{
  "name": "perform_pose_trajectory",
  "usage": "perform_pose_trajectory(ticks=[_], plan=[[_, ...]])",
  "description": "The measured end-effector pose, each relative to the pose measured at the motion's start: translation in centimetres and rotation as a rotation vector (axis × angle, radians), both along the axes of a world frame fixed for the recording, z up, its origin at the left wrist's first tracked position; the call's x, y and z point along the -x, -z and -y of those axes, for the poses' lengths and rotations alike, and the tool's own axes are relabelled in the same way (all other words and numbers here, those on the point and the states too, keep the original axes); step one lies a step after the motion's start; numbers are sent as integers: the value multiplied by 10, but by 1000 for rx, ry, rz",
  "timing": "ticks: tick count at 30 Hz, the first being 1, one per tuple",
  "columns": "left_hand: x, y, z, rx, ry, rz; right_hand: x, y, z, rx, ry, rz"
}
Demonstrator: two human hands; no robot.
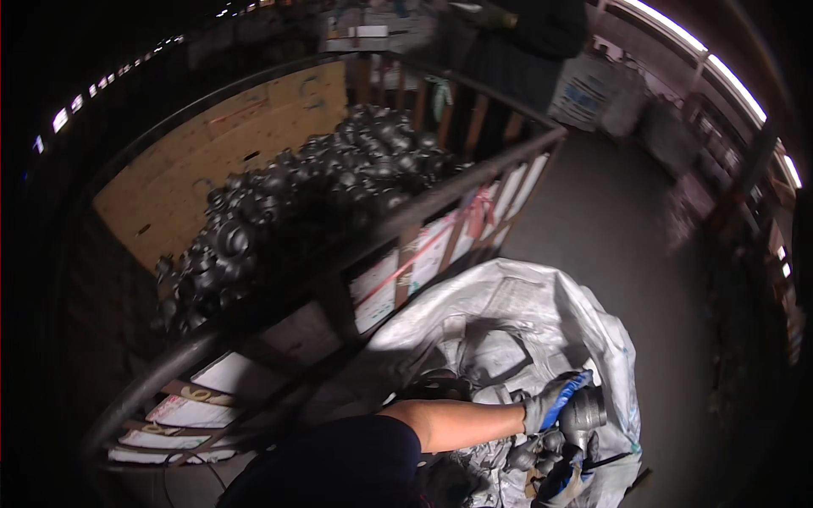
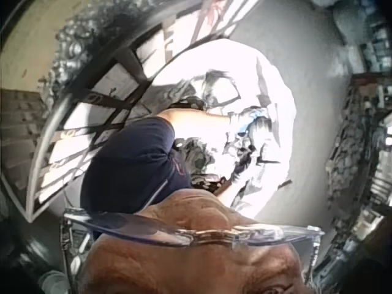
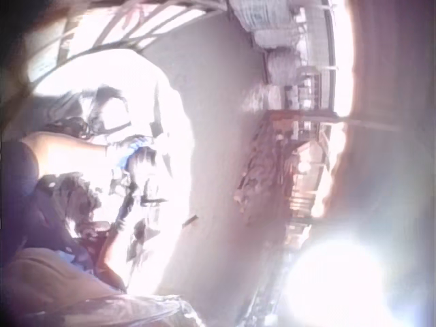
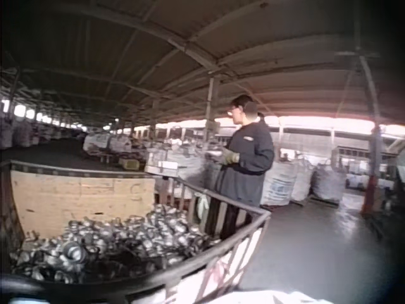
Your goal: The person takes metal casings from a large sack one by one, scrapes their surfaces and edges using a handheld tool, and transfers the finished parts into a metal crate.
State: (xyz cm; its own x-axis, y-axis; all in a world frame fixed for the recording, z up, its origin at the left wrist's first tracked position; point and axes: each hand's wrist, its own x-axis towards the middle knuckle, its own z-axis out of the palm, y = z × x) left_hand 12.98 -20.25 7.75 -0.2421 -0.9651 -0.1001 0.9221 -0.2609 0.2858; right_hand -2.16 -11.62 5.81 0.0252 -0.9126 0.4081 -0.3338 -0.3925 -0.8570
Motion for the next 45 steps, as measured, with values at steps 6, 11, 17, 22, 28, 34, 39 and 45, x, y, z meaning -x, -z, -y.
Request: perform_pose_trajectory(ticks=[6,11,17,22,28,34,39,45], plan=[[-43,-29,-16,49,-77,-74,-65,-45,3,-79,-145,-6],[-44,-13,13,134,-25,-260,-93,-99,-14,-156,-116,-10],[-60,9,26,495,-433,213,-123,-158,-41,-236,-20,65],[-79,-16,19,68,-175,-431,-135,-198,-45,-305,-10,110],[-71,-49,10,105,-59,-252,-93,-211,14,-634,-507,188],[-86,-61,-17,444,-461,308,-234,-259,46,103,-883,-44],[-77,-40,7,30,-215,-158,-308,-313,59,-326,-1003,156],[-95,-53,-13,-60,-194,-113,-304,-305,48,-258,-1007,142]])
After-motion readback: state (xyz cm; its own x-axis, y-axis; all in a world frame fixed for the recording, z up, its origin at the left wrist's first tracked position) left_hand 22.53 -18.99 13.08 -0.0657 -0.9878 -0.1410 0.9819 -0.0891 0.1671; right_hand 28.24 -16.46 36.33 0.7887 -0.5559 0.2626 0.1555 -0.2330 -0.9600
